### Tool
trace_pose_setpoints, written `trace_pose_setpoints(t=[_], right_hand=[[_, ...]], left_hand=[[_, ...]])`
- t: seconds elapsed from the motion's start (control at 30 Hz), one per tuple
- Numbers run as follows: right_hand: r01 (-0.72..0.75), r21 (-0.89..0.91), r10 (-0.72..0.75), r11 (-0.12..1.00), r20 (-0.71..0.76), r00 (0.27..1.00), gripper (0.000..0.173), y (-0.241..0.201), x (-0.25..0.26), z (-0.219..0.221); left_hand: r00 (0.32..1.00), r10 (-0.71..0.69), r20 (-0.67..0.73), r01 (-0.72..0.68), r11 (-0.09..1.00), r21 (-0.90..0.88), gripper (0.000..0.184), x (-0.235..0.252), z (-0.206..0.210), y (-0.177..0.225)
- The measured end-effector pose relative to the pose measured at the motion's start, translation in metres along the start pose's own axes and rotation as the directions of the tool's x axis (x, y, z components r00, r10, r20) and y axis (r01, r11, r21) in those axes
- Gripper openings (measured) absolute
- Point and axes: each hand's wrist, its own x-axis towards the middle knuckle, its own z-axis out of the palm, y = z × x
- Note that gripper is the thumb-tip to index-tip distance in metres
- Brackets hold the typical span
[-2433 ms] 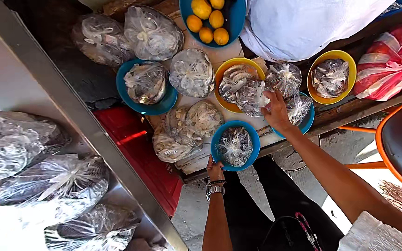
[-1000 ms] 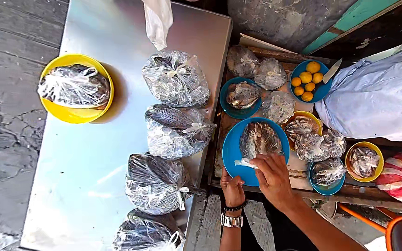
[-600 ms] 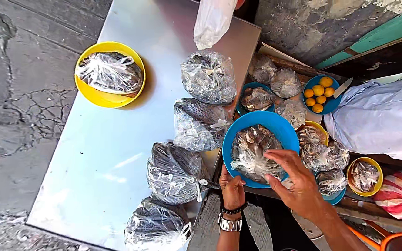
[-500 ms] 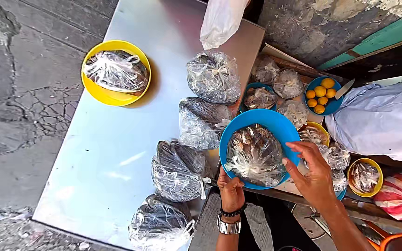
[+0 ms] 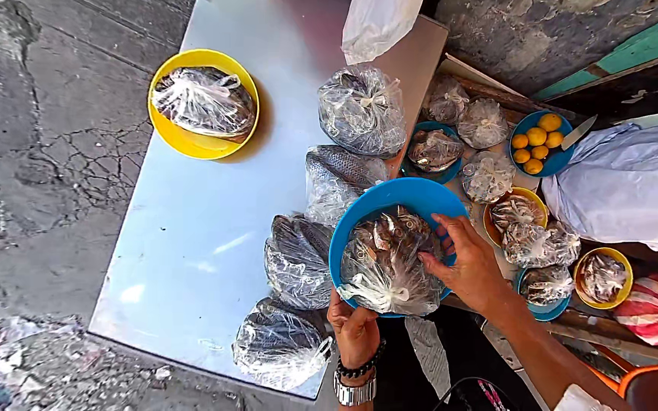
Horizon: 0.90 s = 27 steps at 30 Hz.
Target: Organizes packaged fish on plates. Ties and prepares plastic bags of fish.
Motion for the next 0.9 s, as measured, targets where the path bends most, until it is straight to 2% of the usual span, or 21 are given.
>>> trace_pose_setpoints(t=[0.07, 0.23, 0.33, 0.5, 0.63, 0.77, 0.9], right_hand=[[0.015, 0.009, -0.015, 1.0, -0.007, 1.0, 0.059, -0.002, -0.001, 0.004], [0.024, 0.046, -0.018, 0.999, -0.132, 0.991, 0.051, 0.0, -0.007, 0.004], [-0.002, 0.066, 0.01, 0.998, -0.119, 0.993, 0.047, 0.005, -0.01, -0.002], [0.123, 0.063, -0.113, 0.99, -0.141, 0.984, 0.036, 0.006, -0.031, -0.007], [0.021, 0.006, -0.019, 1.0, -0.156, 0.988, 0.04, 0.019, -0.032, -0.005], [-0.103, -0.004, 0.103, 0.995, 0.028, 0.994, 0.042, 0.027, -0.024, -0.007], [-0.092, -0.014, 0.092, 0.996, 0.043, 0.995, 0.033, 0.024, -0.024, -0.003]], left_hand=[[1.0, -0.002, -0.016, 0.002, 1.0, -0.016, 0.062, -0.003, -0.006, -0.002], [0.993, -0.063, -0.098, 0.06, 0.998, -0.032, 0.064, -0.014, -0.013, -0.011], [0.986, -0.099, -0.133, 0.095, 0.995, -0.035, 0.067, -0.019, -0.009, -0.016], [0.982, -0.117, -0.151, 0.113, 0.993, -0.039, 0.069, -0.026, 0.003, -0.023], [0.985, -0.108, -0.133, 0.104, 0.994, -0.038, 0.068, -0.029, 0.005, -0.032], [0.985, -0.113, -0.131, 0.109, 0.993, -0.032, 0.071, -0.033, 0.004, -0.038], [0.991, -0.095, -0.09, 0.096, 0.995, 0.002, 0.07, -0.036, -0.001, -0.04]])
